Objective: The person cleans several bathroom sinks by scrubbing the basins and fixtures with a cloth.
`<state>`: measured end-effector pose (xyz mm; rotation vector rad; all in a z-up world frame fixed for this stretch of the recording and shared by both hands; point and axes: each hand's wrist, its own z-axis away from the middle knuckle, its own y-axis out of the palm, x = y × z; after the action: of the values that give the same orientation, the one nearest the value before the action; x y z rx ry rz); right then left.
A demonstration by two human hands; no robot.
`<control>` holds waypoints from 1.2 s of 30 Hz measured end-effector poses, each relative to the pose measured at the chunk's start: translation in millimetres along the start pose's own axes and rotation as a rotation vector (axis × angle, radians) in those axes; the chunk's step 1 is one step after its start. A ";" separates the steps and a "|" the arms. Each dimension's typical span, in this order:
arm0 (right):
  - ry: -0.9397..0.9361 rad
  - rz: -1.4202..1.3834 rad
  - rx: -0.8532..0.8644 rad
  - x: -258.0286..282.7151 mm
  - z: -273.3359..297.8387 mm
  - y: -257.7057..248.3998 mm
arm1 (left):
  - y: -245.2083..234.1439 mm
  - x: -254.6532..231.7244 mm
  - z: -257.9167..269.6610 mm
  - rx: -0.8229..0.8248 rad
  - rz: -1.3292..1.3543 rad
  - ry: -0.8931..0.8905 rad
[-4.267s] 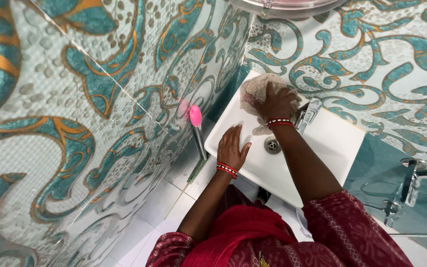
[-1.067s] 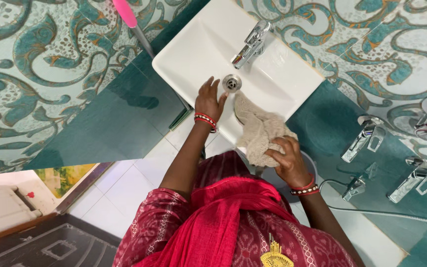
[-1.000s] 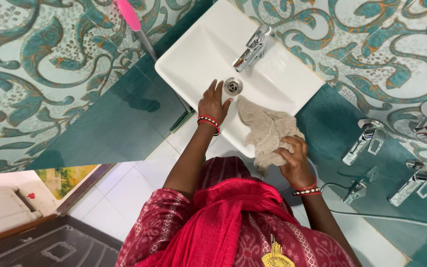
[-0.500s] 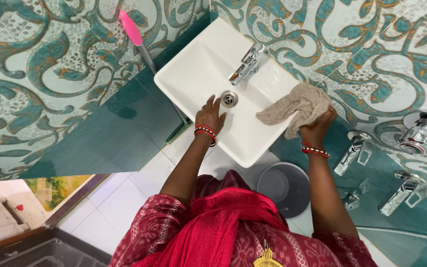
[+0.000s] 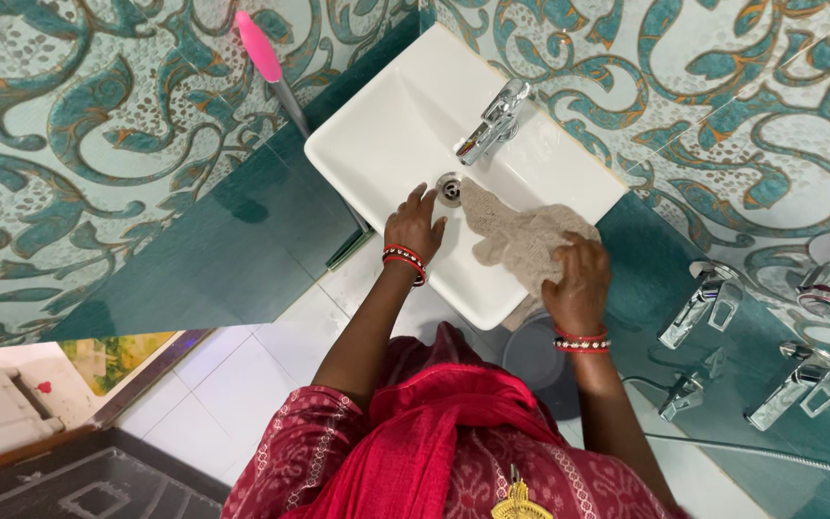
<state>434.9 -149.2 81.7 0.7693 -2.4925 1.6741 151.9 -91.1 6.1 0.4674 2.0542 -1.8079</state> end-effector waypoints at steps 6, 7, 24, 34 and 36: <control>0.026 -0.112 -0.075 -60.7 -28.8 7.6 | 3.7 2.2 1.4 -0.057 0.061 -0.013; 0.018 -0.113 -0.069 -67.0 -35.0 5.4 | 3.8 1.2 2.6 -0.063 0.078 -0.015; -0.130 0.299 0.082 -18.8 -106.6 -3.2 | -1.6 1.9 3.6 -0.003 0.092 0.030; -0.005 0.044 0.067 -53.5 -129.7 43.9 | -5.3 18.3 -5.3 0.002 0.336 0.130; -0.019 0.070 0.056 -43.6 -124.4 56.7 | -15.8 33.8 -14.2 -0.007 0.292 0.177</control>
<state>420.0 -6.9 71.7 0.7143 -2.5239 1.7748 114.0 -78.7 5.3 0.9033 1.9792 -1.6348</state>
